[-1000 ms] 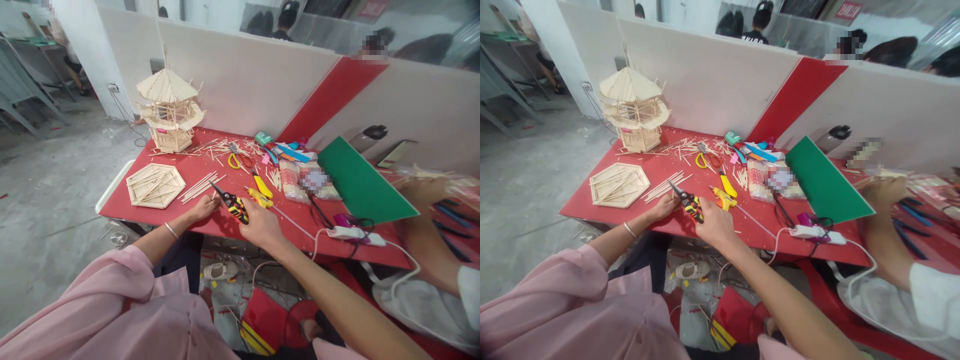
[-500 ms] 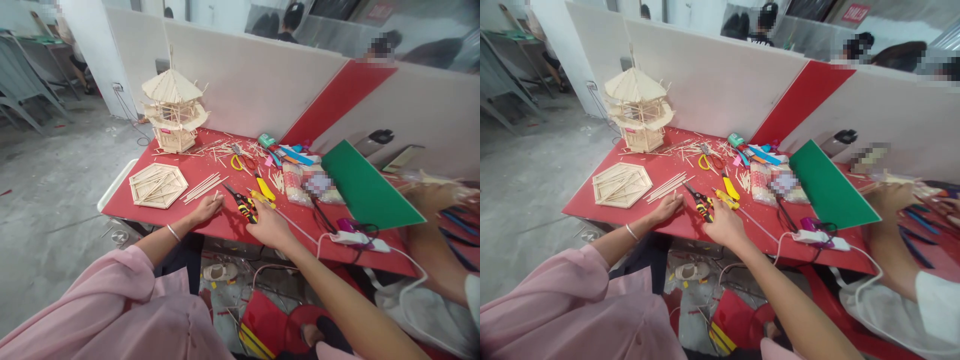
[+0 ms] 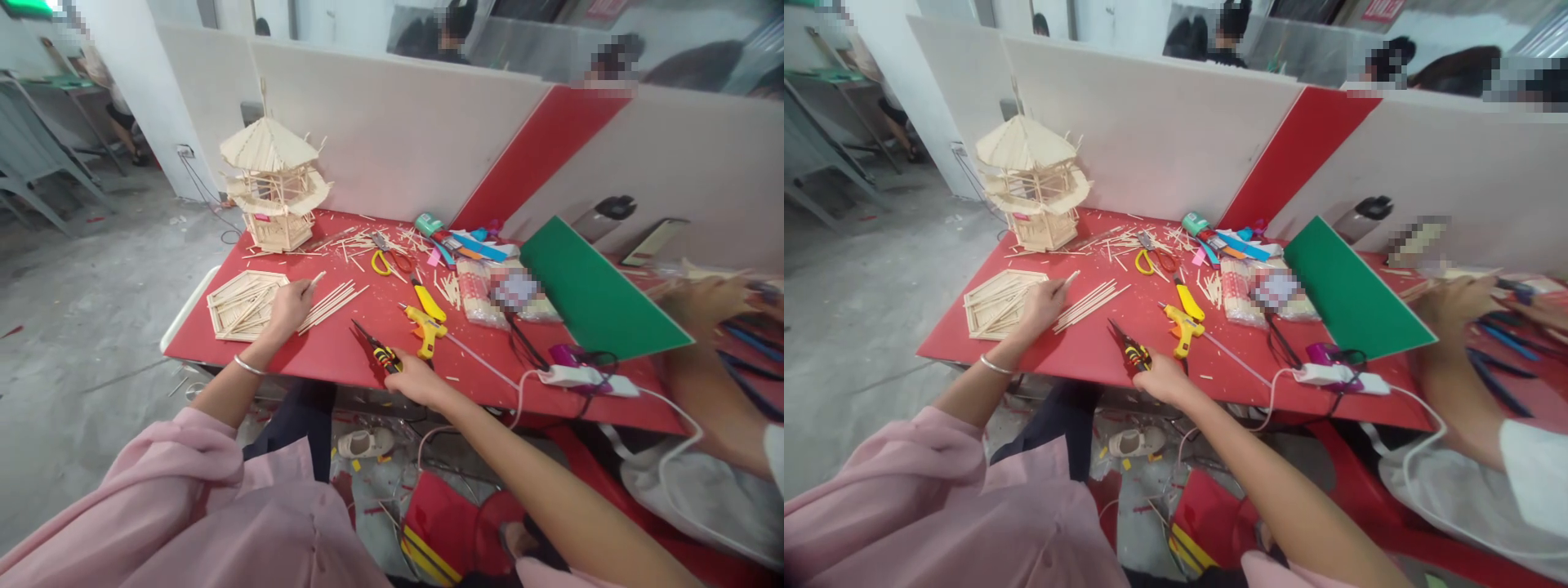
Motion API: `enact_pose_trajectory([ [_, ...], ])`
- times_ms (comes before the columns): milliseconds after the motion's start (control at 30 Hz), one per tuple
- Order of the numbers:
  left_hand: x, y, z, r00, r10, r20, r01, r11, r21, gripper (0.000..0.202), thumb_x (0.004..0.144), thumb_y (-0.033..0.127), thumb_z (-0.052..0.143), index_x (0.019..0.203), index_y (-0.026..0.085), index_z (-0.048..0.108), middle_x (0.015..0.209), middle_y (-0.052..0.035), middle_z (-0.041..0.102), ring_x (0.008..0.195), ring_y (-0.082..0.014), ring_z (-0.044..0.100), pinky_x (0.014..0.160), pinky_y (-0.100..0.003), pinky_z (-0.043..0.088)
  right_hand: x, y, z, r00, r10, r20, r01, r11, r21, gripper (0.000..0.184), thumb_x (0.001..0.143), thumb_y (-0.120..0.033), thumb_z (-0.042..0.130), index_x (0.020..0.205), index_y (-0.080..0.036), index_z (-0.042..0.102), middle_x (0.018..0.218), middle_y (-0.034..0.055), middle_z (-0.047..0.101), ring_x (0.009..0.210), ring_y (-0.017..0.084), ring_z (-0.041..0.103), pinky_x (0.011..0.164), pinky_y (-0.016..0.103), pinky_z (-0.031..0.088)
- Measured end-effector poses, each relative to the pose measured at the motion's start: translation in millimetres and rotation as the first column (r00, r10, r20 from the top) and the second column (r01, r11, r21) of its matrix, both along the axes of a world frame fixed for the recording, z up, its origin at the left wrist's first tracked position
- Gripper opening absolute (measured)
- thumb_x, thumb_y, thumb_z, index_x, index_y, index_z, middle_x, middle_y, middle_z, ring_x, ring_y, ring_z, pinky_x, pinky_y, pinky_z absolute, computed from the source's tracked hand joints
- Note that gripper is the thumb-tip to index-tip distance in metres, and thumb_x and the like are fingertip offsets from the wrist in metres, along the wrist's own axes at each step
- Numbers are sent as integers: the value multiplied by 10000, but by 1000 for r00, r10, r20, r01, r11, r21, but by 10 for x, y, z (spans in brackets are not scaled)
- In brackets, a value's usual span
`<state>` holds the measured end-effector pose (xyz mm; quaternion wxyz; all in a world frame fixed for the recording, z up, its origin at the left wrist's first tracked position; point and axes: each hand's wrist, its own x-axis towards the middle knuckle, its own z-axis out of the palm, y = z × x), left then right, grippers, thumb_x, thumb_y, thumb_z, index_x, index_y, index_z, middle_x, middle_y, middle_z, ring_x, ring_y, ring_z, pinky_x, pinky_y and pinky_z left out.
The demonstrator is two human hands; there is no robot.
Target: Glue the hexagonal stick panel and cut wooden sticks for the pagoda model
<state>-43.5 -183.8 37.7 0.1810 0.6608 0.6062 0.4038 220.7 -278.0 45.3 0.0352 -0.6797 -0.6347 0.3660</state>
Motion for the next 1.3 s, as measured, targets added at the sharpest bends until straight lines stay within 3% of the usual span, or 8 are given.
enact_pose_trajectory([
  [100,-281,-32,138,940,108,-324,-118,993,-12,320,904,146,518,590,187,470,574,0,442,591,-135,322,627,-306,223,11,1,-22,1000,7,-7,-7,1000,17,481,603,-202,629,1084,-225,633,708,-52,619,666,152,574,592,218,364],
  [233,-417,-131,194,880,151,-451,-149,988,41,221,897,90,467,738,149,609,879,-105,628,801,-198,480,735,-329,289,15,-6,-32,997,-49,-56,49,999,0,459,574,-194,622,1031,-231,635,665,-66,587,637,144,545,592,223,352],
  [433,209,-159,-62,827,-138,-546,54,985,-166,275,948,283,484,845,154,705,911,-136,668,784,-236,615,677,-332,371,13,23,50,961,-141,-239,126,989,-77,317,532,-183,565,847,-217,578,627,-73,499,606,122,465,546,220,314],
  [567,570,-90,-165,746,-229,-625,85,964,-251,315,956,207,412,1018,97,701,1027,-200,667,898,-293,686,702,-346,461,51,64,34,948,-161,-276,141,986,-90,282,514,-202,571,794,-220,538,589,-85,430,567,110,397,518,225,296],
  [733,635,19,-111,681,-212,-701,44,967,-251,368,932,111,392,1204,78,638,1094,-225,661,970,-309,703,752,-367,536,106,100,-22,927,-164,-336,134,985,-110,275,490,-210,580,758,-227,521,552,-95,415,536,103,363,516,229,286],
  [1067,621,99,-22,666,-244,-705,43,956,-290,304,900,76,434,1023,51,711,984,-246,712,991,-352,707,777,-399,534,87,82,41,902,-180,-391,133,980,-146,267,475,-193,565,741,-218,553,502,-91,424,506,104,361,500,234,280],
  [1200,540,96,-16,867,-163,-472,51,969,-241,204,894,155,524,1037,88,653,914,-168,709,867,-276,699,740,-340,506,95,85,48,897,-183,-403,132,980,-151,276,479,-190,562,753,-215,565,502,-94,423,500,99,359,506,230,284],
  [1300,487,60,-51,960,-249,130,276,921,-276,143,897,163,523,1009,156,612,691,-14,626,619,-154,604,634,-261,464,104,90,40,895,-183,-407,129,979,-155,294,486,-196,554,778,-210,585,511,-94,435,500,98,370,514,230,289],
])
